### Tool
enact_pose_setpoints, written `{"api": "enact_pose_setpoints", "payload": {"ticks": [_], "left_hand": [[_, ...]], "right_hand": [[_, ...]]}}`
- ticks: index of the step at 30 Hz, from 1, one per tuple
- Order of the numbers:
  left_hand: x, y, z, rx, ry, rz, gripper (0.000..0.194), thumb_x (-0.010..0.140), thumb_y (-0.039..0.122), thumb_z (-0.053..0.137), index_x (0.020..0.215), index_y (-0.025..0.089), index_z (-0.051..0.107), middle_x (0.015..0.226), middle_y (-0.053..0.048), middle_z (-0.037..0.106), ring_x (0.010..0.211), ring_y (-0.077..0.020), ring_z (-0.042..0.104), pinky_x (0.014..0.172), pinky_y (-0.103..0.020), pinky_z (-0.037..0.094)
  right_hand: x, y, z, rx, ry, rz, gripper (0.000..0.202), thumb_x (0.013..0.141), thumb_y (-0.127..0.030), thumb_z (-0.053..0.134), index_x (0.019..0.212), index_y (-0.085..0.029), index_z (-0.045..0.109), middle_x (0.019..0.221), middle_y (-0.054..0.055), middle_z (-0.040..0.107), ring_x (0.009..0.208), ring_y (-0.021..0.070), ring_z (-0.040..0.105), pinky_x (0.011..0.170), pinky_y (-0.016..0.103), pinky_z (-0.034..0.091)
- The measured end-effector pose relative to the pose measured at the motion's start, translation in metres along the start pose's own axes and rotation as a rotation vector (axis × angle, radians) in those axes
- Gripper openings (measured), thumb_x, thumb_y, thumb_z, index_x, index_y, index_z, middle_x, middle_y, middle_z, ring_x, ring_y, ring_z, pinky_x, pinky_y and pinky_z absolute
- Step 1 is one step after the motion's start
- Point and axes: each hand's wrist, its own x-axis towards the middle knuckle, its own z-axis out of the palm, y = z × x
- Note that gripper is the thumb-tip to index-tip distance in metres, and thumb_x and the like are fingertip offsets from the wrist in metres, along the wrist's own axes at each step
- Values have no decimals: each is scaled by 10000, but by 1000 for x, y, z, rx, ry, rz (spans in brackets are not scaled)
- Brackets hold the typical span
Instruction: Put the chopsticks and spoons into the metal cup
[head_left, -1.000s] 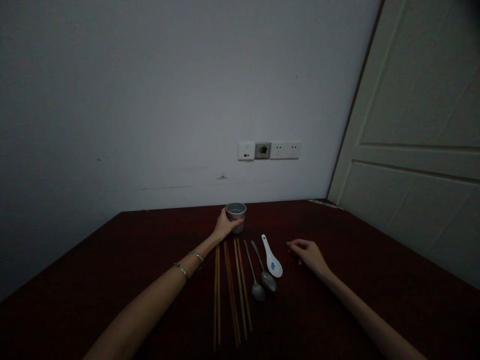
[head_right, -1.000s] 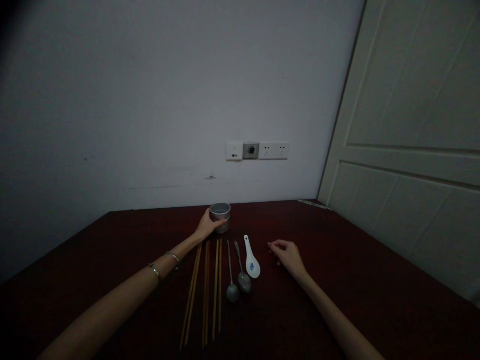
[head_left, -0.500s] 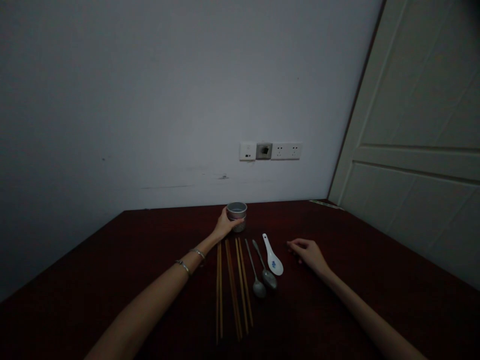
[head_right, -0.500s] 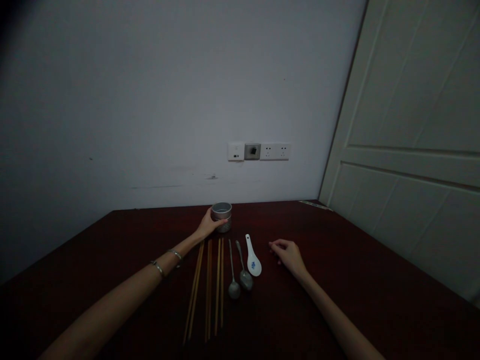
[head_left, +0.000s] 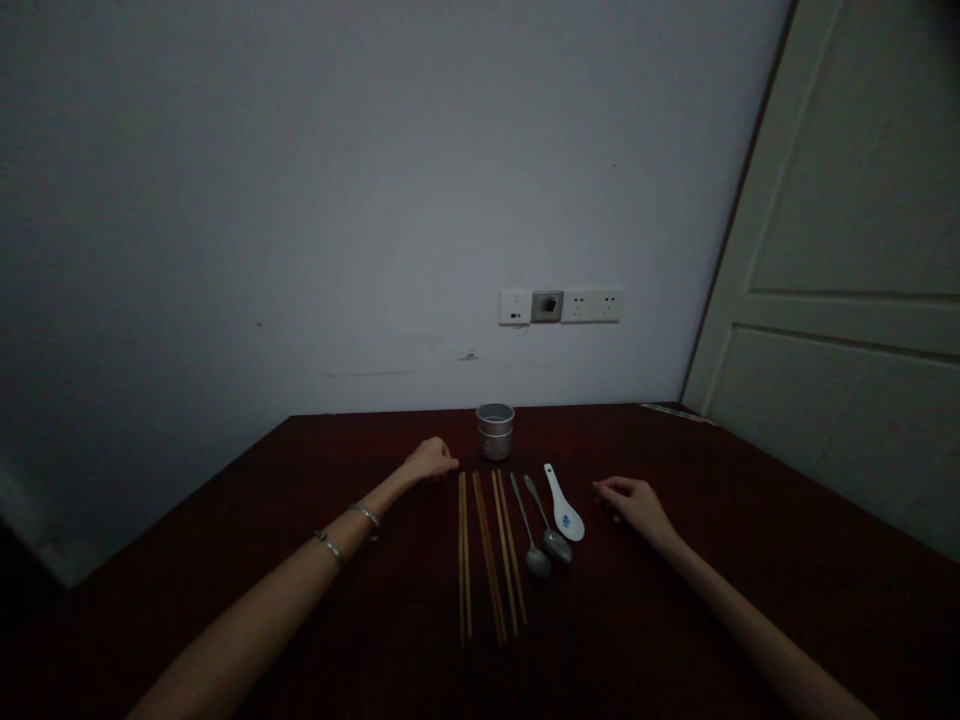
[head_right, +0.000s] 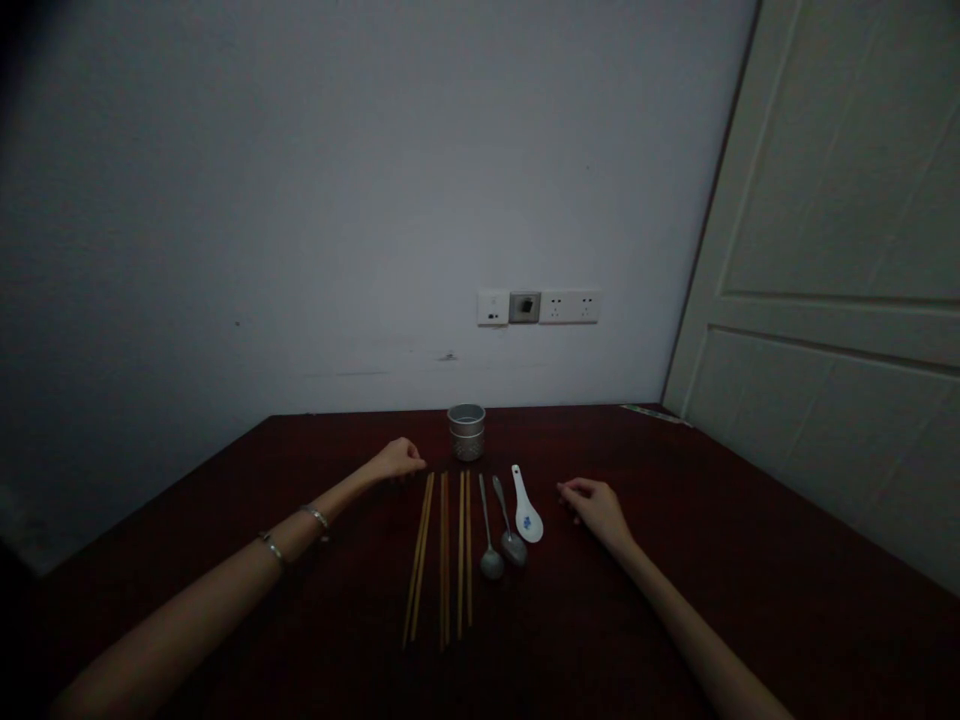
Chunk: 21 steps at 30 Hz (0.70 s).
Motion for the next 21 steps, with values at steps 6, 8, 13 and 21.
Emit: {"api": "enact_pose_setpoints", "payload": {"ticks": [6, 8, 13, 21], "left_hand": [[-39, 22, 5, 191, -207, 1, 368, 698, 431, 493, 498, 131, 565, 529, -66, 612, 411, -130, 531, 463, -245, 429], [-46, 30, 8, 269, -186, -23, 324, 679, 411, 514, 525, 135, 587, 566, -81, 636, 513, -175, 598, 527, -263, 455], [-48, 33, 20, 312, -18, -47, 278, 624, 382, 589, 762, 151, 659, 890, -161, 676, 837, -275, 637, 671, -315, 472], [-44, 32, 28, 261, -2, -10, 281, 642, 361, 566, 767, 128, 661, 861, -190, 671, 812, -308, 637, 614, -319, 466]], "right_hand": [[-1, 2, 0, -27, -3, -11, 332, 679, -446, 567, 714, -130, 663, 613, 42, 622, 485, 112, 521, 396, 197, 416], [-2, 1, 0, -43, -7, -14, 329, 686, -446, 560, 706, -132, 657, 610, 38, 620, 480, 109, 520, 399, 196, 414], [-5, -3, 0, -43, -7, -18, 313, 683, -437, 568, 678, -134, 646, 585, 25, 610, 454, 102, 511, 403, 200, 415], [-4, -14, 0, 80, 2, 64, 249, 635, -378, 624, 651, -130, 648, 599, 42, 622, 475, 106, 523, 381, 194, 424]]}}
